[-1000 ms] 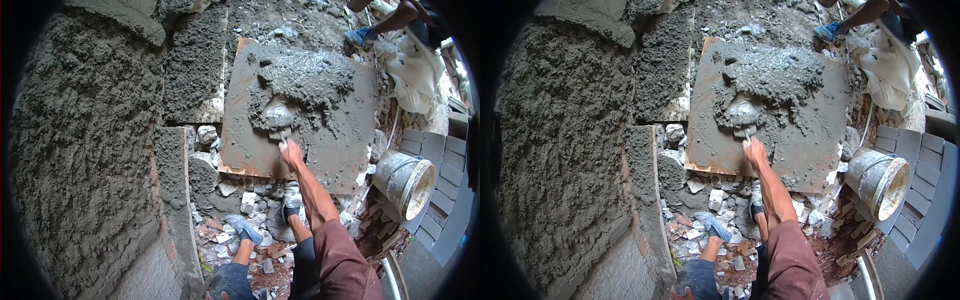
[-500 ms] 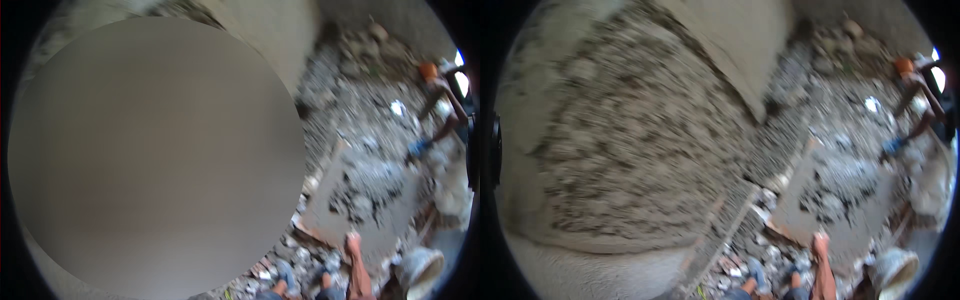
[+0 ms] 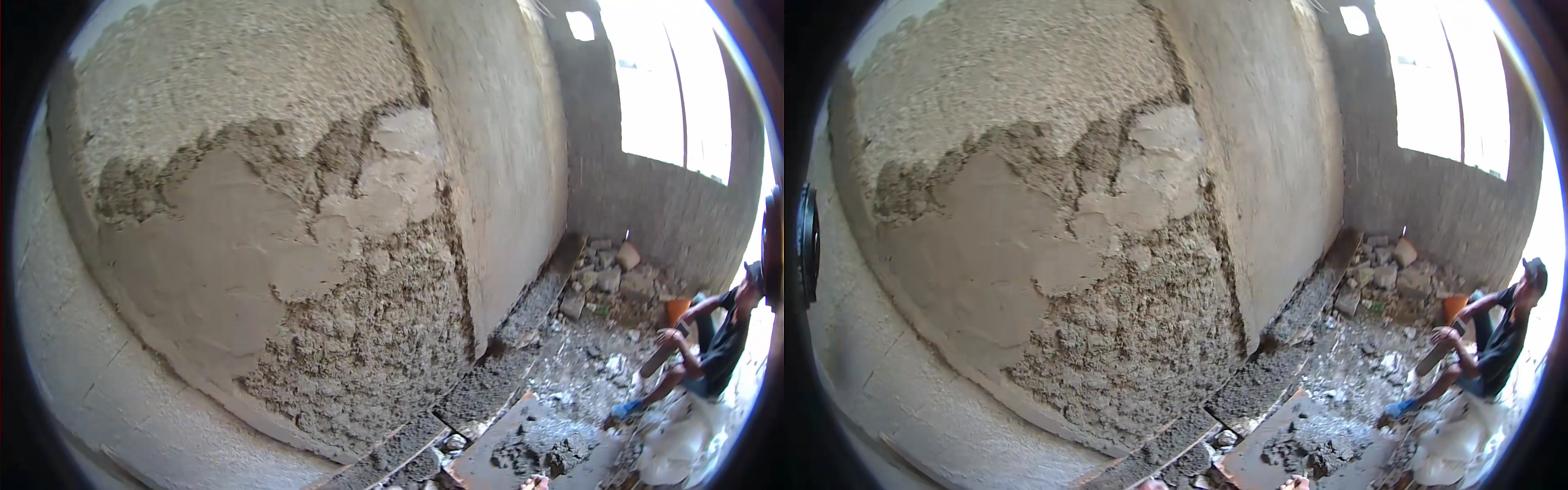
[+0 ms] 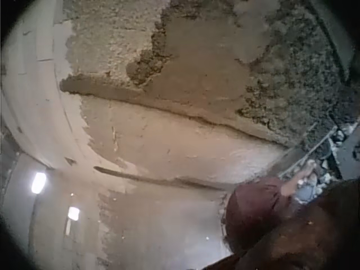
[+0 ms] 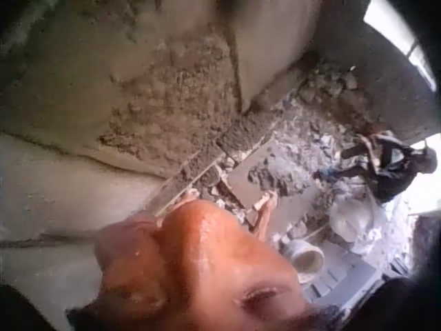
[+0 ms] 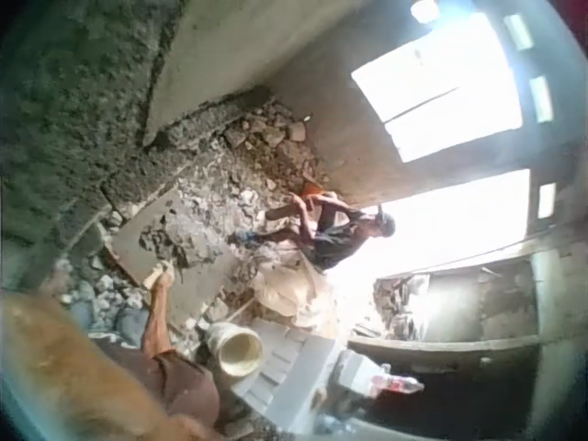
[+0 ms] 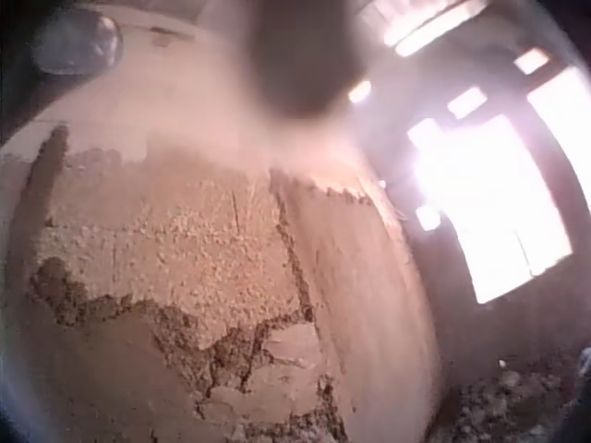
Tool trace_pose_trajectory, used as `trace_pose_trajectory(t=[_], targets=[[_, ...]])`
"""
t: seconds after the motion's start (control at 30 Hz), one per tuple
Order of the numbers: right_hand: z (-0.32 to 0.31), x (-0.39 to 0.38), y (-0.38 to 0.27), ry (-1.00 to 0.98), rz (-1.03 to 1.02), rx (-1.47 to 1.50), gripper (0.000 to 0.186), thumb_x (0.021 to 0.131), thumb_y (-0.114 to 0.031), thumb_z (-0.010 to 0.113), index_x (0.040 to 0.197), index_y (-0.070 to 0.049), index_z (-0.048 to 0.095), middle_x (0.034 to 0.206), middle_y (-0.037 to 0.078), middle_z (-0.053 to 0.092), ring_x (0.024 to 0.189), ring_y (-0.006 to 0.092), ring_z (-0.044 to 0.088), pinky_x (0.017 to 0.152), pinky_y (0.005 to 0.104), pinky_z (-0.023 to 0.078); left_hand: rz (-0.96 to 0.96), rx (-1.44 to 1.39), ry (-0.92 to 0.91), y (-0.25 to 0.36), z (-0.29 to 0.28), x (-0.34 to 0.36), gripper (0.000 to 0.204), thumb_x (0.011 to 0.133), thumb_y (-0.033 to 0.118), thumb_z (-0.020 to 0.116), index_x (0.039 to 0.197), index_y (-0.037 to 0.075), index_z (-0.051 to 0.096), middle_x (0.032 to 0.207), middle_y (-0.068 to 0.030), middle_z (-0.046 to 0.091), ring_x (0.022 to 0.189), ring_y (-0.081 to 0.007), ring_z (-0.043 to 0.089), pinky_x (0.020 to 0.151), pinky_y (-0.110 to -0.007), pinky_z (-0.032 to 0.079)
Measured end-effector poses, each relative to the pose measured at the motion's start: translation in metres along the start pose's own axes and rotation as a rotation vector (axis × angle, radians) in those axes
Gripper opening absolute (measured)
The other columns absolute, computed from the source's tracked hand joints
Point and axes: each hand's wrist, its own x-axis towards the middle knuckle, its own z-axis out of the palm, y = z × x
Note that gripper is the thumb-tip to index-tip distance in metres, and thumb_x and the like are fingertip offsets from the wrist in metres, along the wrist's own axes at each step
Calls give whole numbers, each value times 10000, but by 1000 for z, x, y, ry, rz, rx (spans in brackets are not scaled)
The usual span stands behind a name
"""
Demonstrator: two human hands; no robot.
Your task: Applying mortar to a concrete block wall and smoothing it using a trowel.
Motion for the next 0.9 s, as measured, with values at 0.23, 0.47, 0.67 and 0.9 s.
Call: trace_pose_trajectory(t=[0.23,0.47,0.67,0.9], targets=[[-33,8,-189,150,-333,489,316,887,-372,482,810,-68,524,664,77,537,548,204,530,496,324,461,467,-122,1131,81,-244,26,409,901,213,502,1212,-47,450,1175,-220,513,1069,-339,521,954,-420,384],[0,-82,-409,714,-1048,338,347,846,-340,590,879,0,534,719,82,523,609,189,511,591,314,447,664,419,2354,181,-539,-158,372,961,248,422,1268,45,475,1266,-172,479,1148,-346,475,953,-453,372],[61,-93,-499,1528,-1209,-41,423,772,-337,667,910,45,549,779,139,575,686,272,575,661,396,468,676,518,2552,166,-632,-183,452,970,326,381,1350,83,413,1392,-181,370,1253,-384,378,1025,-460,303],[429,1,-506,1651,-738,-1031,428,900,-344,458,1116,22,512,966,128,562,881,310,564,731,444,467,682,465,2506,180,-625,-143,490,979,345,340,1369,52,382,1426,-200,310,1330,-372,266,1071,-482,235]])
